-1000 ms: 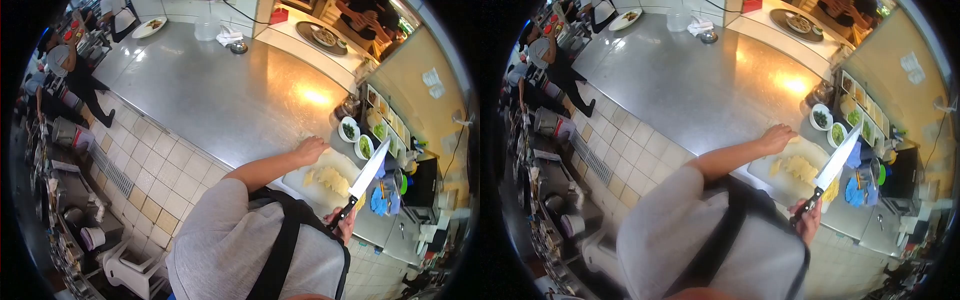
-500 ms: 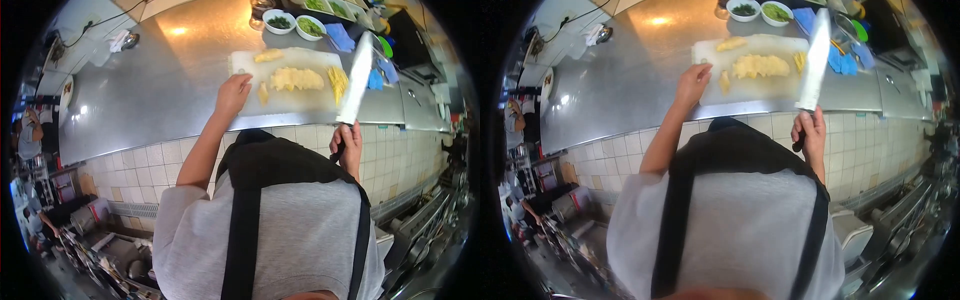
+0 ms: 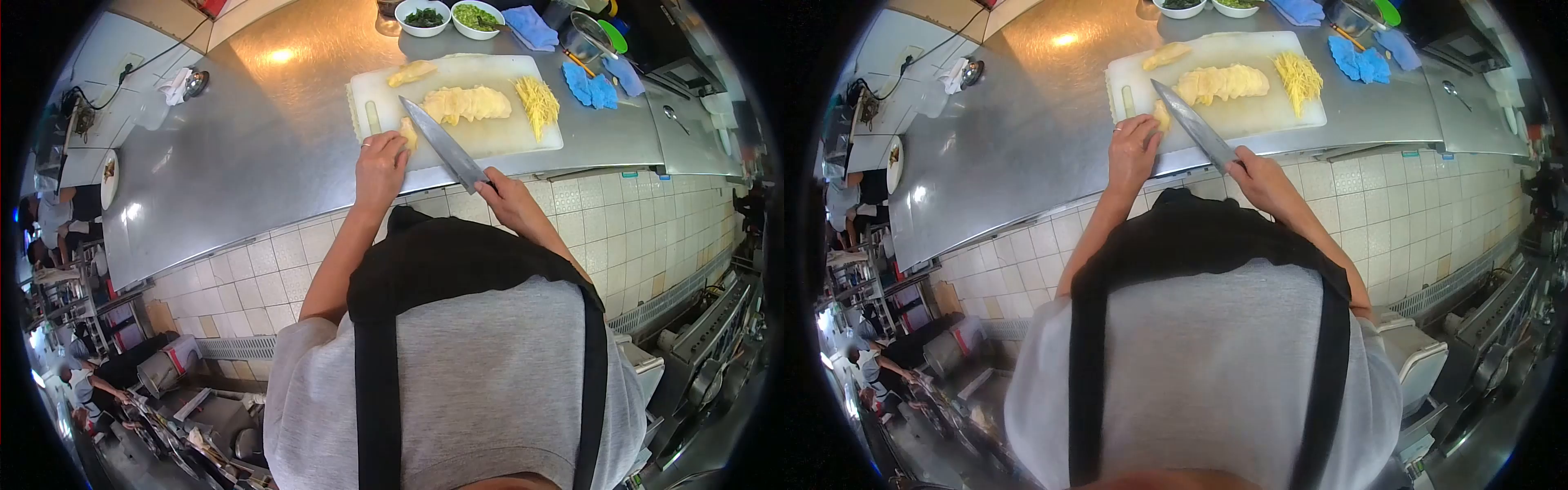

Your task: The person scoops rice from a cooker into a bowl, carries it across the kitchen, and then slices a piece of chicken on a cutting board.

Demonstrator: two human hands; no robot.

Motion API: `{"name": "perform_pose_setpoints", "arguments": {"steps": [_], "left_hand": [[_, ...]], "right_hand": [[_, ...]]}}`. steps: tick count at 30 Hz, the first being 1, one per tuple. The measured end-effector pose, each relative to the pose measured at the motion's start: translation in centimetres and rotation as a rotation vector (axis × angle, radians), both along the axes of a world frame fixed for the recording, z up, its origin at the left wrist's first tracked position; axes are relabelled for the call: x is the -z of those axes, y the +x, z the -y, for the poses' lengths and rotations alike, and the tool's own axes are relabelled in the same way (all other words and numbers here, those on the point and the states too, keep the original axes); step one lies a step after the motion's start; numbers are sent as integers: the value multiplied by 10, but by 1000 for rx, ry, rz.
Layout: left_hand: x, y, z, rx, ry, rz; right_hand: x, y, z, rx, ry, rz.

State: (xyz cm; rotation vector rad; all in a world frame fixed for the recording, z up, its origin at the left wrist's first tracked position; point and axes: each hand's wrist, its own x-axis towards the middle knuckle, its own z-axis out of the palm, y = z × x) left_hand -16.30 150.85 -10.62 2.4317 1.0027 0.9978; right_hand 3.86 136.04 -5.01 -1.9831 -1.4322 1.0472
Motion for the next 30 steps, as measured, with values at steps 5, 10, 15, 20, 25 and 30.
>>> {"name": "perform_pose_setpoints", "arguments": {"steps": [5, 10, 15, 20, 25, 30], "left_hand": [[2, 0, -3, 18, 1, 17], [3, -1, -5, 35, 11, 22], [4, -2, -6, 47, 7, 28], [3, -3, -7, 59, -10, 22], [2, -3, -7, 59, -20, 11], [4, -3, -8, 65, -29, 4]], "right_hand": [[2, -1, -10, -12, -14, 21], [10, -3, -14, -26, -32, 20], [12, -6, -18, -22, -11, 24], [18, -6, -21, -20, 5, 38], [21, -4, -25, -52, -10, 71], [25, -7, -31, -70, 11, 90]]}}
